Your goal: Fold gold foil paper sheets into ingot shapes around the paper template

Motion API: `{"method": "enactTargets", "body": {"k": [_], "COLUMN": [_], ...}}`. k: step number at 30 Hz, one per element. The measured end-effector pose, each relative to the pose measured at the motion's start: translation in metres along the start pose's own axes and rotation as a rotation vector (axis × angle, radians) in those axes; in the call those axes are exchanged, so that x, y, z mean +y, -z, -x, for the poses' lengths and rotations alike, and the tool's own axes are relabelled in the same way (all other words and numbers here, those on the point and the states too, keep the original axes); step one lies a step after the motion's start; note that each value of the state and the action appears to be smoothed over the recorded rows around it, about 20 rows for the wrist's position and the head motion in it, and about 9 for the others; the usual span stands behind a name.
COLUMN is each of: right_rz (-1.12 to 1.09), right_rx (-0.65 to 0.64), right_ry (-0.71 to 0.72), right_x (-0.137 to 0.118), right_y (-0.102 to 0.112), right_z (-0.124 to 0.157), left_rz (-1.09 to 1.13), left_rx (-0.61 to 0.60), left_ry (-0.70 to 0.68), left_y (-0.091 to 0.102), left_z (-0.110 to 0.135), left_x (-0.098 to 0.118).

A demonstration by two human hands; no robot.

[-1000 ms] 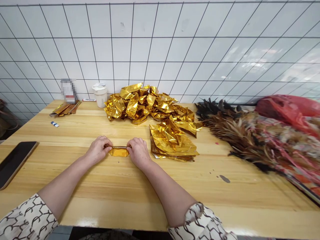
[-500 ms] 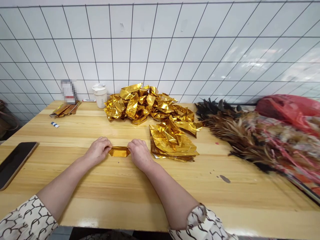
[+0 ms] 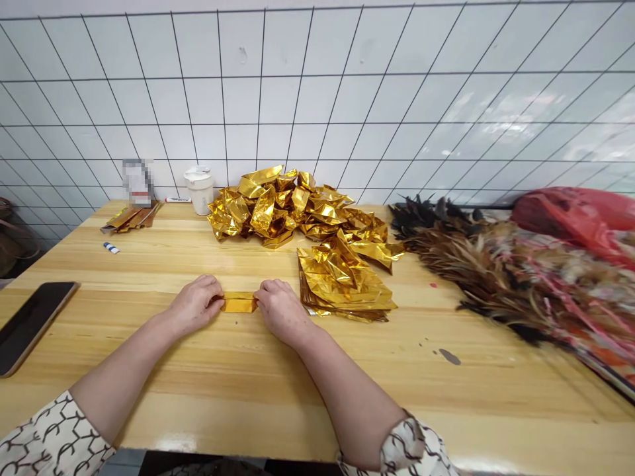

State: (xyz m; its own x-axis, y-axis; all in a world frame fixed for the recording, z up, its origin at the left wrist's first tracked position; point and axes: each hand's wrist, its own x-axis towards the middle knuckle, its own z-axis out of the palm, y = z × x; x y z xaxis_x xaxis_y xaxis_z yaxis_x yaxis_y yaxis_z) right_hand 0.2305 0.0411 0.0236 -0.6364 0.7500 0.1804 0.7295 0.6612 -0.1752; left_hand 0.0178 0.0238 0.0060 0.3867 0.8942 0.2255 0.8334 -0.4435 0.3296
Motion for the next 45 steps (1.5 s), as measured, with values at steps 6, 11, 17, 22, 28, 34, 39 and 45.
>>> {"method": "enactTargets", "body": {"k": [6, 11, 17, 22, 28, 34, 39, 45], "right_rz": [0.025, 0.049, 0.065, 0.039, -0.001, 0.026, 0.043, 0.076], "right_rx": [-0.006, -0.012, -0.009, 0.005, -0.002, -0.051, -0.061, -0.092], "right_ry": [-0.001, 0.008, 0.028, 0.033, 0.060, 0.025, 0.020, 0.016], "right_x": [-0.001, 0.000, -0.001, -0.006, -0.015, -0.017, -0.018, -0.018], "right_y": [0.000, -0.002, -0.002, -0.004, -0.006, -0.005, -0.003, 0.001], "right_z": [0.000, 0.000, 0.002, 0.003, 0.001, 0.001, 0.001, 0.000], "left_rz": [-0.053, -0.089, -0.134, -0.136, -0.119, -0.116, -0.101, -0.056], "left_rx": [-0.056, -0.105, -0.121, -0.142, -0.134, -0.129, -0.150, -0.145], "left_ry": [-0.078, -0.203, -0.240, -0.233, -0.223, -0.234, -0.229, -0.229], "left_y": [0.002, 0.000, -0.004, -0.004, -0.004, -0.005, -0.004, -0.003], "left_z": [0.004, 0.004, 0.005, 0.004, 0.004, 0.003, 0.002, 0.001], "left_x": [0.015, 0.027, 0.030, 0.031, 0.032, 0.031, 0.030, 0.028]}}
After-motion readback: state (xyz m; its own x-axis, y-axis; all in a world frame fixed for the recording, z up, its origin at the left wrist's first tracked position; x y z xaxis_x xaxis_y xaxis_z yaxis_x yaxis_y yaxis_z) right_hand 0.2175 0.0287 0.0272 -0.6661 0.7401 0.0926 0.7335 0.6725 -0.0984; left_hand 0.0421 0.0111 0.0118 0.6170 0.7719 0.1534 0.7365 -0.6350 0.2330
